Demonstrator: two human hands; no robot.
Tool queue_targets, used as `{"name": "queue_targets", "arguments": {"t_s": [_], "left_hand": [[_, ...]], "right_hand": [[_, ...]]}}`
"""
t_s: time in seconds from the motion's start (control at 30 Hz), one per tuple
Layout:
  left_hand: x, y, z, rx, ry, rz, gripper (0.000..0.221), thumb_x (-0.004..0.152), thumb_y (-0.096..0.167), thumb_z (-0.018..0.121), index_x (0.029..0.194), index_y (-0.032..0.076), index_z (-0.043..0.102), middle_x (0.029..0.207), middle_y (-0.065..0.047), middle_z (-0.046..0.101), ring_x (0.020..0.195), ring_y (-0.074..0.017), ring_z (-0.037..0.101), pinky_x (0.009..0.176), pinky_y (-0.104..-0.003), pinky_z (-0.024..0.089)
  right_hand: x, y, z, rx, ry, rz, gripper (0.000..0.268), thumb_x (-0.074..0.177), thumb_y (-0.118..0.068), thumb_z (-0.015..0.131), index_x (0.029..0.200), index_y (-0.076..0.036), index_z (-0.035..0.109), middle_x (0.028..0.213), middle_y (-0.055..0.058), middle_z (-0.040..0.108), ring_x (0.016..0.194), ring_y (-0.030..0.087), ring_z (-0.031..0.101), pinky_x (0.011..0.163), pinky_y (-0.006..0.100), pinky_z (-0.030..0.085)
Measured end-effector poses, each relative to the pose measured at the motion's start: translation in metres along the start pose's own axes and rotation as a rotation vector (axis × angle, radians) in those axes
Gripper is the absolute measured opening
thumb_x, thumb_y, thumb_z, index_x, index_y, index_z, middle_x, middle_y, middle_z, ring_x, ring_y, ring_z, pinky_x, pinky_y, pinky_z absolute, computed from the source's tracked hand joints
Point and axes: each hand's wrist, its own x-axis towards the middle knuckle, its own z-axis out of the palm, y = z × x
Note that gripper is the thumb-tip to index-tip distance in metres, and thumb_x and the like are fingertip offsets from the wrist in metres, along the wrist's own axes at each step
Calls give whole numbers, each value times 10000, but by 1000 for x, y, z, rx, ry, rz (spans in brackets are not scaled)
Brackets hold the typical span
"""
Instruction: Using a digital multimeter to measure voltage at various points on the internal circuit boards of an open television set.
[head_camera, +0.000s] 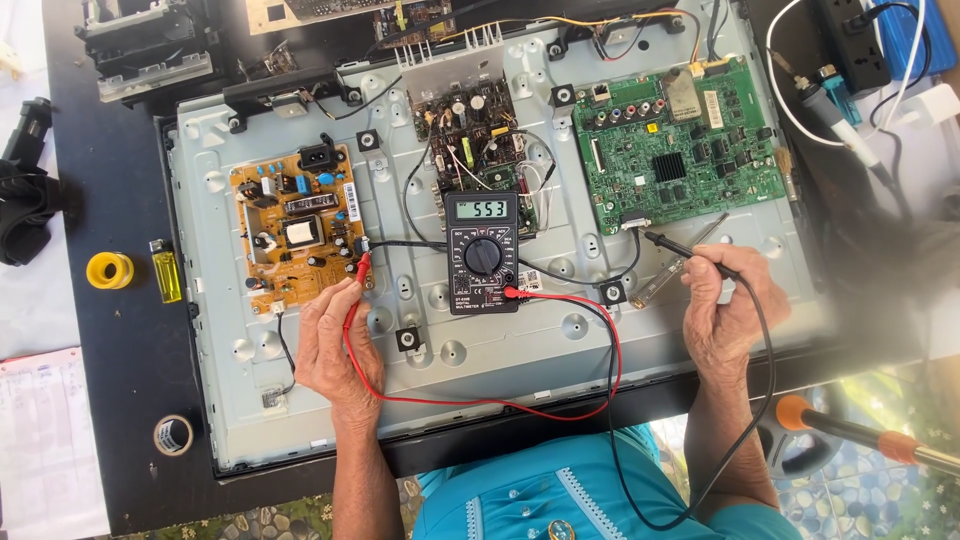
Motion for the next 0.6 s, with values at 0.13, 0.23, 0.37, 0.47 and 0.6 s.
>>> {"name": "queue_targets", "arguments": {"t_s": [0.13, 0.23, 0.37, 0.47, 0.6], "left_hand": [[0, 0, 0, 11, 2, -3, 175, 1022, 124, 681, 1076, -28, 748, 1029, -186, 725, 916, -358, 712, 889, -457, 567], [-1, -1, 0, 13, 2, 4, 176, 1023, 126, 681, 1076, -27, 749, 1027, -186, 725, 913, -361, 712, 888, -458, 565], [-1, -1, 1, 9, 7, 7, 173, 1020, 123, 683, 1074, -27, 750, 1025, -184, 724, 908, -361, 712, 883, -456, 566], [-1, -1, 0, 18, 3, 13, 171, 1018, 125, 688, 1074, -23, 753, 1030, -181, 726, 913, -353, 714, 886, -450, 566], [-2, -1, 0, 10, 7, 4, 171, 1016, 118, 688, 1077, -29, 751, 1029, -190, 723, 906, -359, 710, 881, -451, 568]], "right_hand": [[2, -1, -1, -15, 8, -13, 121, 1097, -46, 675, 1072, 72, 669, 805, 123, 679, 600, 228, 657, 635, 328, 552], [2, -1, 0, -13, 9, -14, 126, 1097, -53, 677, 1073, 70, 673, 804, 120, 680, 598, 227, 656, 633, 326, 550], [1, 1, 0, -10, 11, -14, 136, 1097, -65, 680, 1069, 68, 677, 804, 108, 681, 602, 214, 663, 637, 317, 551], [1, 3, 4, -14, 13, -31, 103, 1093, -39, 684, 1074, 61, 672, 816, 118, 681, 599, 228, 654, 630, 326, 549], [1, -1, 3, 2, 23, -15, 124, 1092, -49, 680, 1063, 71, 672, 802, 125, 681, 592, 229, 654, 623, 326, 549]]}}
